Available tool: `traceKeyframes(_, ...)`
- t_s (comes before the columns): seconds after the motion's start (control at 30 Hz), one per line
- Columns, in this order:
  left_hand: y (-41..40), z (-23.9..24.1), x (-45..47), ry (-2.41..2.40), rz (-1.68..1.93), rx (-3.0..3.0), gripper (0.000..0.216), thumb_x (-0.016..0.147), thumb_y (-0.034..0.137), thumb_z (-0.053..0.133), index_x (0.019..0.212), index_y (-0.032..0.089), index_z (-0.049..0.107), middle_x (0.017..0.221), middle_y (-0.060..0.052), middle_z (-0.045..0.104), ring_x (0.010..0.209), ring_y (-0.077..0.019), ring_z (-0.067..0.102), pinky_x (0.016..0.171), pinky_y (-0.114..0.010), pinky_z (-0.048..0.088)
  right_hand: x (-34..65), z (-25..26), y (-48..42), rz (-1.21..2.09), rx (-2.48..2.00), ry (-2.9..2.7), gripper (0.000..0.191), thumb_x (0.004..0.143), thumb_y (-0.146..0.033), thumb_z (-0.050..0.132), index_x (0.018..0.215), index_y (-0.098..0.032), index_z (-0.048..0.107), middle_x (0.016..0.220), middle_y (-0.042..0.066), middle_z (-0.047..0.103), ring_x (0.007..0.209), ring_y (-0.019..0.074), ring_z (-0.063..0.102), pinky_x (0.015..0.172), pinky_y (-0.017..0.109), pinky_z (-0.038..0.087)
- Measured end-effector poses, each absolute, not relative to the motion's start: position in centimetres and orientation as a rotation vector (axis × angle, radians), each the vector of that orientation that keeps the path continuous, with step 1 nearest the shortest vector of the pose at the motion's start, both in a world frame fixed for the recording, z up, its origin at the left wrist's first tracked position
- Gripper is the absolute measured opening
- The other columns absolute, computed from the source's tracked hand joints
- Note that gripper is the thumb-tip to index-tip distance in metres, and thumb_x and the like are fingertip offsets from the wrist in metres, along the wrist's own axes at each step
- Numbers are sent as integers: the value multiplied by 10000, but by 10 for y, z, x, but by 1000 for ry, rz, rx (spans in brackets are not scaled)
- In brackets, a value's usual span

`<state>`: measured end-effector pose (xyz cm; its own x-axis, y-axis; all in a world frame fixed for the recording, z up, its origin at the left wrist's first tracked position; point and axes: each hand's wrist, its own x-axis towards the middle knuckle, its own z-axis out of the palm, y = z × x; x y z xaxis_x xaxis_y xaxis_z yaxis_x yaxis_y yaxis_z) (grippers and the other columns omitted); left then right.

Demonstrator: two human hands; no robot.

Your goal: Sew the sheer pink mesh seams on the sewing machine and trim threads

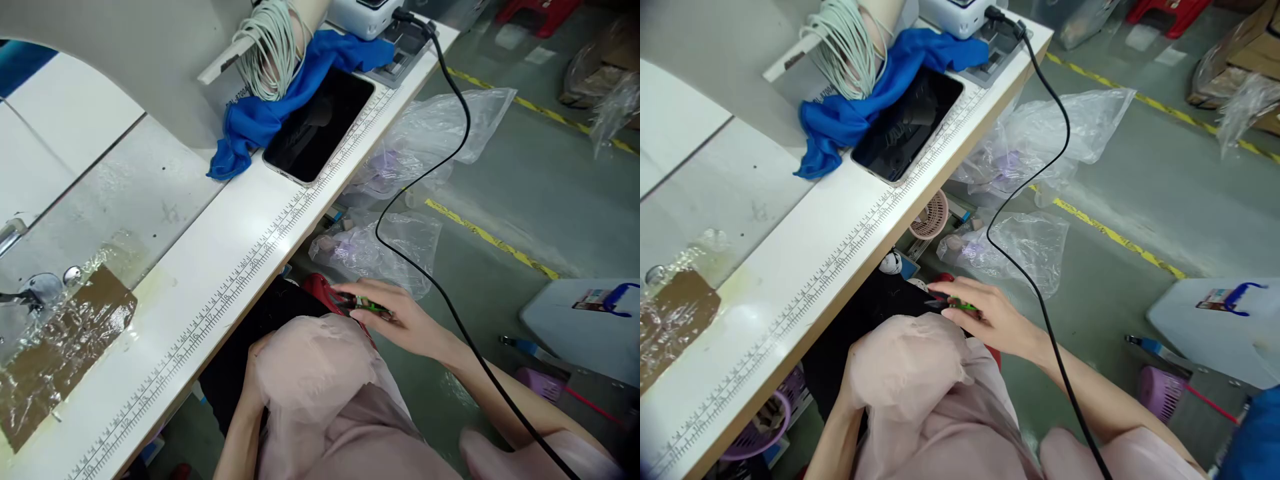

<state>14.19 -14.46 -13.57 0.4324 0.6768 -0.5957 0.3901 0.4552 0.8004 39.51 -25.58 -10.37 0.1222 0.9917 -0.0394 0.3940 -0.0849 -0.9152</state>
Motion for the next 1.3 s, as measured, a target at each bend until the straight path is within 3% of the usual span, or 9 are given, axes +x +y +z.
traceKeyframes(0.13,-148,-138,136,1203,282,1175,89,580,212,753,620,172,684,590,-19,593,636,-207,520,580,-303,412,395,-95,-263,829,-1581,-1621,364,1002,-295,414,1357,-250,481,876,17,601,655,106,534,577,231,405)
traceKeyframes(0.4,-154,-142,131,1221,298,1190,129,630,198,711,754,226,728,643,30,605,618,-151,484,585,-252,424,388,-84,-267,490,-1666,-1902,355,1010,-275,385,1341,-197,488,847,21,608,611,105,534,521,246,356)
traceKeyframes(0.6,-153,-141,130,1226,305,1216,117,597,259,735,701,216,701,582,27,552,649,-172,497,615,-262,438,388,-82,-268,409,-1689,-1949,334,1005,-248,397,1322,-187,484,842,18,600,611,102,546,516,255,365)
traceKeyframes(0.9,-154,-140,132,1257,218,1279,60,611,239,661,614,186,633,655,-43,609,689,-228,537,639,-334,426,383,-81,-261,311,-1662,-2015,278,1008,-235,407,1251,-149,510,833,17,603,587,86,520,476,248,333)
traceKeyframes(1.3,-153,-139,134,1225,177,1267,206,600,262,663,513,189,492,611,-50,551,642,-195,466,614,-327,392,380,-83,-258,324,-1634,-2000,255,1009,-178,377,1203,-159,543,759,-4,563,556,81,476,470,251,290)
